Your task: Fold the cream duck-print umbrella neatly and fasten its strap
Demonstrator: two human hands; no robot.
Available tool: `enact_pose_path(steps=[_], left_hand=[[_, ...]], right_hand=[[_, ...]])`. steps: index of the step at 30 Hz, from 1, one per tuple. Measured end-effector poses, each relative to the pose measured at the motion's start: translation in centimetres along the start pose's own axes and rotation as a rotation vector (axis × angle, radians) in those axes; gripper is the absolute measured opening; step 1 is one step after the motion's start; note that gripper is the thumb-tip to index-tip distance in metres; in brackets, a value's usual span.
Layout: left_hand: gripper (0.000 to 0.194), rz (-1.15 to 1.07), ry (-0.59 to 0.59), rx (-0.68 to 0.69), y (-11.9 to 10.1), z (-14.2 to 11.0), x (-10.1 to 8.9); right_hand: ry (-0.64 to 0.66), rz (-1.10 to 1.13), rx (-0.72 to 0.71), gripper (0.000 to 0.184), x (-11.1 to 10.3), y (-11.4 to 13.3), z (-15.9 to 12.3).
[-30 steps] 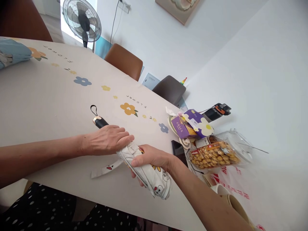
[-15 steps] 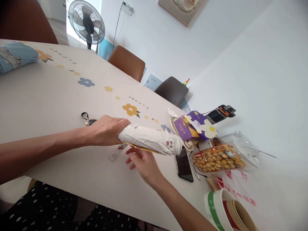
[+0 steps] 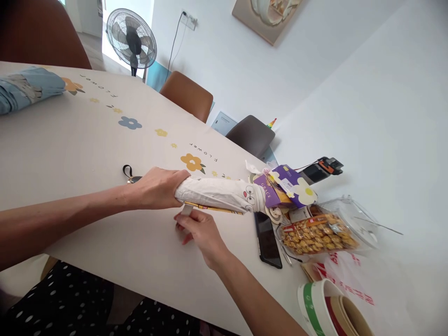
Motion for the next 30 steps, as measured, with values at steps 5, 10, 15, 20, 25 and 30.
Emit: enact_pose_path(steps=[5,10,15,20,25,30], left_hand=[[0.014,0.096,-0.068,-0.065,0.9,0.1,0.6],[0.016,0.136,-0.021,-0.059,0.7,-0.2,0.9],[0.011,0.232,-0.043,0.047,-0.3,-0.7,1.2],[0.013,0.344,-0.134,0.172,-0.5,-0.9,1.6],[0.016,0.367,-0.177,0.248,-0.4,-1.0,1.9],[0.025,0.374,-0.210,0.261,-0.4,-1.1,2.4]], right_hand=[[-0.060,-0.278,-0.121,0.029,0.9,0.1,-2.5],[-0.101,-0.213,-0.117,0.036,1.2,1.4,-4.0],[-0.081,-0.034,-0.144,0.034,1.0,2.6,-3.6],[-0.097,0.101,-0.177,0.029,0.6,3.8,-2.7],[-0.138,0.232,-0.098,0.026,0.1,4.5,-2.0],[-0.156,0.357,-0.012,0.021,-0.2,4.7,-1.4]])
Point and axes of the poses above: each hand's wrist, its own z-axis towards the middle knuckle, its own x-axis out of the palm, y = z × x, the point moved 1 cm from there along z, towards the middle knuckle, and after that the axes turned 4 degrees about -y, right-handed, at the moved point
